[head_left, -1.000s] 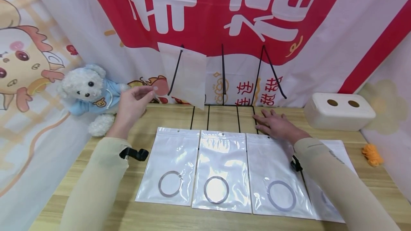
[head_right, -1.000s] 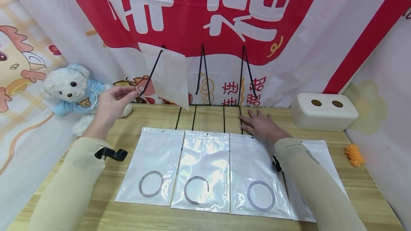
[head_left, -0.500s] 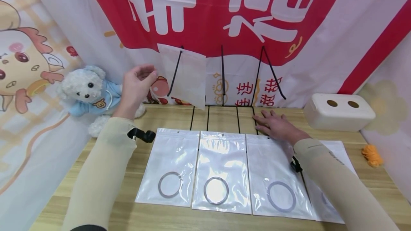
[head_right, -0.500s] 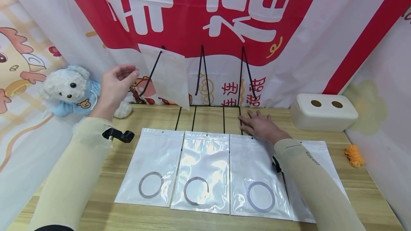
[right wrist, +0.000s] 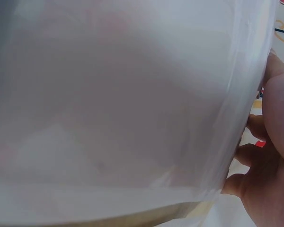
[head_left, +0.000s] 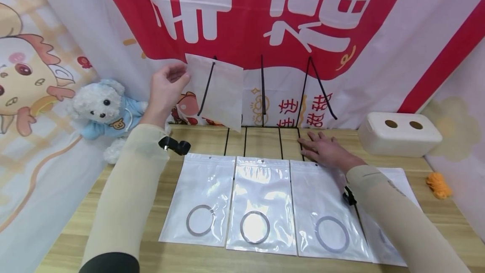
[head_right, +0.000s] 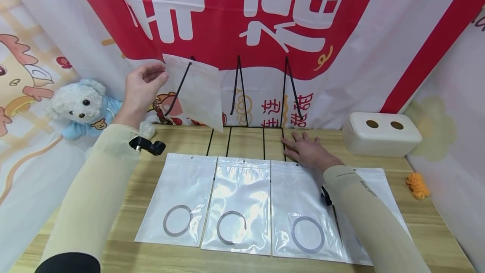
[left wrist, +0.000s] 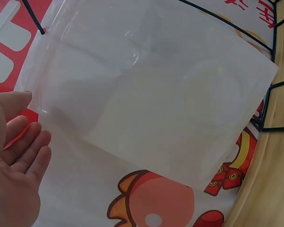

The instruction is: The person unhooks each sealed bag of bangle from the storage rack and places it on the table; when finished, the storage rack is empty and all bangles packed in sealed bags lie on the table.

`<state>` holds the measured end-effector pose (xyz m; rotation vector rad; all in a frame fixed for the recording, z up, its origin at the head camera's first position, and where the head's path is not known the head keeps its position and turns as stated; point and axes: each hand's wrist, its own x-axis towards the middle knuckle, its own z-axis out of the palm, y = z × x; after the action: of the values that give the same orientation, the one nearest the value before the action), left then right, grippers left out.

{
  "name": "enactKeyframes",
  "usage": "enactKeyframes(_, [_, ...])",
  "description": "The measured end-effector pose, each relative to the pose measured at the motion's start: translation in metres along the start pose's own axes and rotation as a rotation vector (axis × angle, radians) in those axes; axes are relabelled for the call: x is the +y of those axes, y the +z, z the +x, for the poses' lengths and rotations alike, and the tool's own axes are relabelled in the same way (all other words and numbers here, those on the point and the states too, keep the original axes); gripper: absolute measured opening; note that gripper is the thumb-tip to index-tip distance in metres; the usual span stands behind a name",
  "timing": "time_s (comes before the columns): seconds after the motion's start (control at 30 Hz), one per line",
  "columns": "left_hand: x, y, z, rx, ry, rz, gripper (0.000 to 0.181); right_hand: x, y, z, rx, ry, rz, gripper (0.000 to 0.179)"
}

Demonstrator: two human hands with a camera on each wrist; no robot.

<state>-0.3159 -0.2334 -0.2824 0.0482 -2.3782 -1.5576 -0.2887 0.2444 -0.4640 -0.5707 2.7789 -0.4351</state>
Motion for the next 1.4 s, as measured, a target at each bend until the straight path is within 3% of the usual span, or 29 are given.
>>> enactKeyframes(0.5, [0.0026,0.0024,0.0041,0.011,0.042,-0.011,0.050,-0.0007,-0.0004,-0.0002,-0.001,0.011,0.006,0.062])
enactKeyframes(0.9, [0.0022,-0.0047,0.0013,0.064,0.069,-0.005,0.040,-0.0006,-0.0001,-0.0002,-0.005,0.007,0.000,0.062])
enactKeyframes(1.4, [0.0024,-0.0022,-0.0020,0.107,0.127,-0.012,0.034,0.0014,0.0013,0.0012,-0.009,0.013,0.004,0.063])
